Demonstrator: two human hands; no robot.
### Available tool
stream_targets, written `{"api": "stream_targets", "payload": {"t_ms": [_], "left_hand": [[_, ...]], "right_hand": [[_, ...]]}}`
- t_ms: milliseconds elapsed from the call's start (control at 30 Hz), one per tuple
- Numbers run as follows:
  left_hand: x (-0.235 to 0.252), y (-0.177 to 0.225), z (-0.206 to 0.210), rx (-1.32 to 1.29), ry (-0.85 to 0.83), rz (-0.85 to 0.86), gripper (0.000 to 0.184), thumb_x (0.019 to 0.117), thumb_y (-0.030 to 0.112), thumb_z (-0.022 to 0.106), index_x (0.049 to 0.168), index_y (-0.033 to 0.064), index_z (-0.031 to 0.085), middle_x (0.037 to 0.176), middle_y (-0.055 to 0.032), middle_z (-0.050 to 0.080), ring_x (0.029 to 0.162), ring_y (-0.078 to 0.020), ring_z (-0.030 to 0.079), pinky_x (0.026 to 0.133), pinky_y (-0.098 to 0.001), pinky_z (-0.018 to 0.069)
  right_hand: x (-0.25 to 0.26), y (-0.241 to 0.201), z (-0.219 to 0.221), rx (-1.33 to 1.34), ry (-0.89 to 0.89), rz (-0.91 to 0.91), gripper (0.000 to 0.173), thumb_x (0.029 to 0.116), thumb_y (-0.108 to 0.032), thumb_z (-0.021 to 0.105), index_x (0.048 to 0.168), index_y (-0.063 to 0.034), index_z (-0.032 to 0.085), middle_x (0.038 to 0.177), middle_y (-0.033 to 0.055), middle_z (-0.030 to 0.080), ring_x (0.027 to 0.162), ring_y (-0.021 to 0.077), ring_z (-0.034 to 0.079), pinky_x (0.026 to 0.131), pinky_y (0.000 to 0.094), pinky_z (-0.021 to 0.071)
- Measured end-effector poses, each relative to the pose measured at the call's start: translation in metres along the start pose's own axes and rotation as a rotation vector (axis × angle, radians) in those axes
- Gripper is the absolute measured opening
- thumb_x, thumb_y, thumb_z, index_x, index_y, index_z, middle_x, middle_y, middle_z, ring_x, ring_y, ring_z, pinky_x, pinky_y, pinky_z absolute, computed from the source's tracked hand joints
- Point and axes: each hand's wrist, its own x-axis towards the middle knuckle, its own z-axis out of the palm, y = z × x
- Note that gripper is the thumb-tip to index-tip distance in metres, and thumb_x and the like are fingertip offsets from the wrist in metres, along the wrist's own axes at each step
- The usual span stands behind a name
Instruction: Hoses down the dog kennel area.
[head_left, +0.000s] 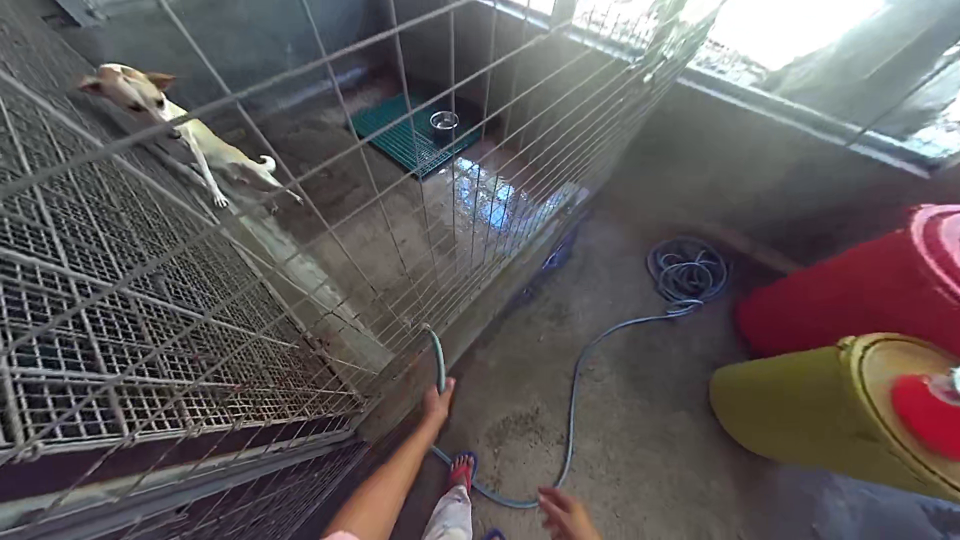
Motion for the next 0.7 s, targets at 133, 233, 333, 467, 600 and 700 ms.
{"api": "stream_targets", "payload": {"t_ms": [133, 233, 333, 467, 600, 700], "left_hand": [[-0.053, -0.032, 0.009, -0.105, 0.082, 0.157, 0.029, 0.1069, 0.017, 0.053, 0.124, -0.0055, 0.062, 0.095, -0.0154, 0.065, 0.074, -0.0172, 0.056, 0.073, -0.0358, 0.0487], [-0.063, -0.038, 0.000, -0.070, 0.063, 0.211, 0.030, 0.1048, 0.013, 0.056, 0.123, -0.0101, 0.063, 0.107, -0.0231, 0.070, 0.094, -0.0262, 0.066, 0.091, -0.0427, 0.0524], [-0.088, -0.038, 0.009, 0.053, -0.169, 0.235, 0.031, 0.1032, 0.014, 0.058, 0.124, -0.0088, 0.064, 0.103, -0.0227, 0.071, 0.094, -0.0290, 0.069, 0.092, -0.0458, 0.0545], [-0.096, -0.054, 0.026, 0.050, -0.345, 0.146, 0.030, 0.1052, 0.014, 0.053, 0.125, -0.0069, 0.061, 0.088, -0.0145, 0.066, 0.072, -0.0182, 0.060, 0.074, -0.0374, 0.0527], [-0.095, -0.074, 0.007, 0.387, -0.437, 0.054, 0.030, 0.1007, 0.021, 0.064, 0.110, -0.0071, 0.069, 0.097, -0.0214, 0.068, 0.091, -0.0303, 0.065, 0.089, -0.0482, 0.0516], [-0.084, -0.102, -0.006, 0.736, -0.547, 0.114, 0.029, 0.0984, 0.022, 0.068, 0.110, -0.0051, 0.072, 0.120, -0.0264, 0.066, 0.118, -0.0402, 0.062, 0.106, -0.0548, 0.0454]], "right_hand": [[0.057, -0.126, 0.044, 0.042, -0.177, -0.212, 0.052, 0.1087, -0.022, 0.052, 0.152, 0.0025, 0.039, 0.137, 0.0288, 0.058, 0.111, 0.0365, 0.065, 0.093, 0.0489, 0.0542], [0.101, -0.210, 0.093, 0.087, -0.243, -0.227, 0.066, 0.1079, -0.027, 0.054, 0.161, -0.0023, 0.023, 0.150, 0.0311, 0.047, 0.126, 0.0414, 0.057, 0.103, 0.0526, 0.0480], [0.144, -0.258, 0.139, 0.006, -0.215, -0.117, 0.053, 0.1086, -0.027, 0.052, 0.154, -0.0034, 0.038, 0.130, 0.0251, 0.057, 0.103, 0.0326, 0.062, 0.088, 0.0478, 0.0515], [0.167, -0.258, 0.149, -0.203, -0.179, -0.092, 0.040, 0.1081, -0.031, 0.052, 0.135, -0.0022, 0.056, 0.096, 0.0132, 0.060, 0.071, 0.0190, 0.056, 0.068, 0.0369, 0.0499], [0.127, -0.227, 0.106, 0.028, -0.192, -0.126, 0.043, 0.1093, -0.028, 0.051, 0.148, -0.0092, 0.049, 0.089, 0.0098, 0.057, 0.061, 0.0153, 0.049, 0.058, 0.0331, 0.0459], [0.087, -0.198, 0.057, 0.314, -0.127, -0.124, 0.043, 0.1108, -0.027, 0.048, 0.151, -0.0119, 0.044, 0.079, 0.0041, 0.053, 0.051, 0.0105, 0.045, 0.048, 0.0271, 0.0417]]}}
